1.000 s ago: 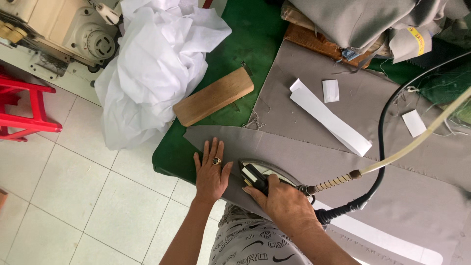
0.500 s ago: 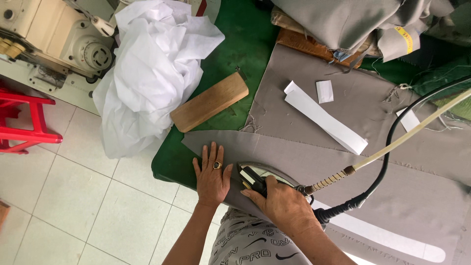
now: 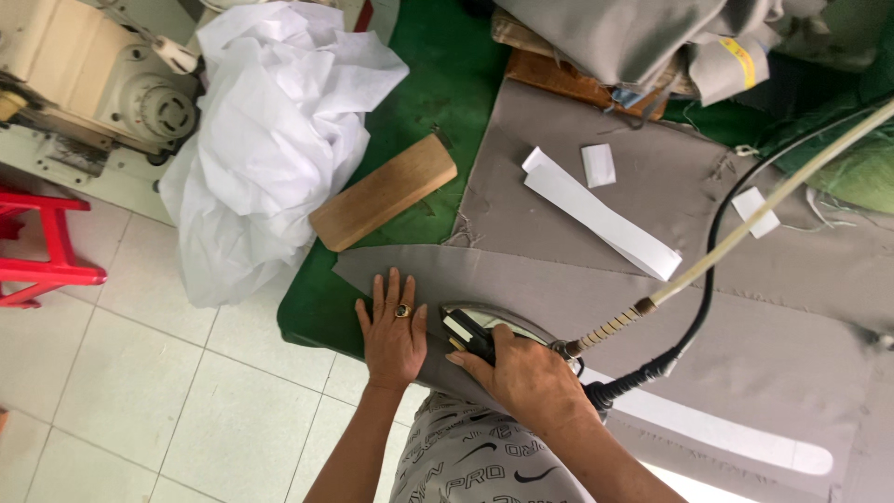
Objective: The person irons a large piece of gray fabric on a green worktable using a steam iron. They smooth the fabric with their left hand while moving the iron with their right hand, then place and press a white strip onto the fabric.
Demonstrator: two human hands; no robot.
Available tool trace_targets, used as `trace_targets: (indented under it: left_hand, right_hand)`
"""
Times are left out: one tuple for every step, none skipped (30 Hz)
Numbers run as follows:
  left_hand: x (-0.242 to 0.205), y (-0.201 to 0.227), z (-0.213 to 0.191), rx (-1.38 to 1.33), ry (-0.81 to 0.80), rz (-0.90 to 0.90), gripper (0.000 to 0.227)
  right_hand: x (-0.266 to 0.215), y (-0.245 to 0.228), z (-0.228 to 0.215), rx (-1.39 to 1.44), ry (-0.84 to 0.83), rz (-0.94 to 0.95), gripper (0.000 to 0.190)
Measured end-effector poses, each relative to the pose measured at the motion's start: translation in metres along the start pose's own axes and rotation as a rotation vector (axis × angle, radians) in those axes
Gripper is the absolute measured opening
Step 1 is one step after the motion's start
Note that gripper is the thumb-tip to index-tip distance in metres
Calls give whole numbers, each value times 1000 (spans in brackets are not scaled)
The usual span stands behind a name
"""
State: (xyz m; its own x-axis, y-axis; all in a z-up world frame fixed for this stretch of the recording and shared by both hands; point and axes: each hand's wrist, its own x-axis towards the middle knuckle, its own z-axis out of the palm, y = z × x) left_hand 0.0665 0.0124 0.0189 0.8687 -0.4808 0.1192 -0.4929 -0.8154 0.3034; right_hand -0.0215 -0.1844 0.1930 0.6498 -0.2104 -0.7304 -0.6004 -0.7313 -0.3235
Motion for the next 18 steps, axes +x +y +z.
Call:
trace_targets:
  left_hand:
    - [0, -1, 2, 47, -8, 0, 56]
    - [1, -2, 3, 95, -15, 0, 56]
    - [1, 0, 2, 90, -19, 6, 56]
    - [1, 1, 0, 54, -36, -15, 57]
    - [1, 3, -2, 20, -51, -37, 58]
    - [1, 3, -2, 16, -52, -33, 58]
    - [1, 3, -2, 29, -62, -34, 58]
    - [1, 3, -2, 43, -72, -36, 59]
    - [1, 3, -2, 43, -71, -33, 59]
    - [1, 3, -2, 42, -70, -30, 59]
    - [1, 3, -2, 42, -68, -29, 58]
    - [1, 3, -1, 43, -68, -27, 58]
    - [0, 2, -1, 47, -61, -26, 58]
    - [0, 2, 0, 50, -54, -24, 57]
    - [0, 2, 0, 53, -53, -25, 57]
    - [0, 2, 0, 50, -59, -28, 57]
    - [0, 2, 0, 46, -64, -31, 57]
    - [-1, 2, 0, 49, -62, -33, 57]
  right_hand:
    - [1, 1, 2, 12, 26, -8, 73]
    - [2, 3, 4, 25, 52, -16, 73]
    - [1, 2, 2, 27, 53, -8, 73]
    - [0, 2, 1, 34, 30, -6, 74]
    - [0, 1, -1, 40, 8, -7, 76]
    - [-1, 1, -2, 41, 10, -1, 76]
    - [-1, 1, -3, 36, 3, -13, 75]
    - [-2, 0, -4, 31, -5, -24, 75]
    - [-2, 1, -3, 33, -3, -23, 75]
    - [-2, 2, -3, 34, 4, -28, 74]
    - [-2, 2, -2, 35, 10, -35, 74]
    - [-1, 4, 1, 36, 11, -36, 74]
    - [1, 6, 5, 28, 50, -55, 74]
    - [3, 8, 9, 20, 90, -74, 74]
    - [0, 6, 5, 21, 89, -77, 74]
    - [-2, 4, 2, 36, 66, -63, 74]
    - [-4, 3, -1, 51, 43, -49, 74]
    - [-3, 4, -1, 51, 43, -53, 74]
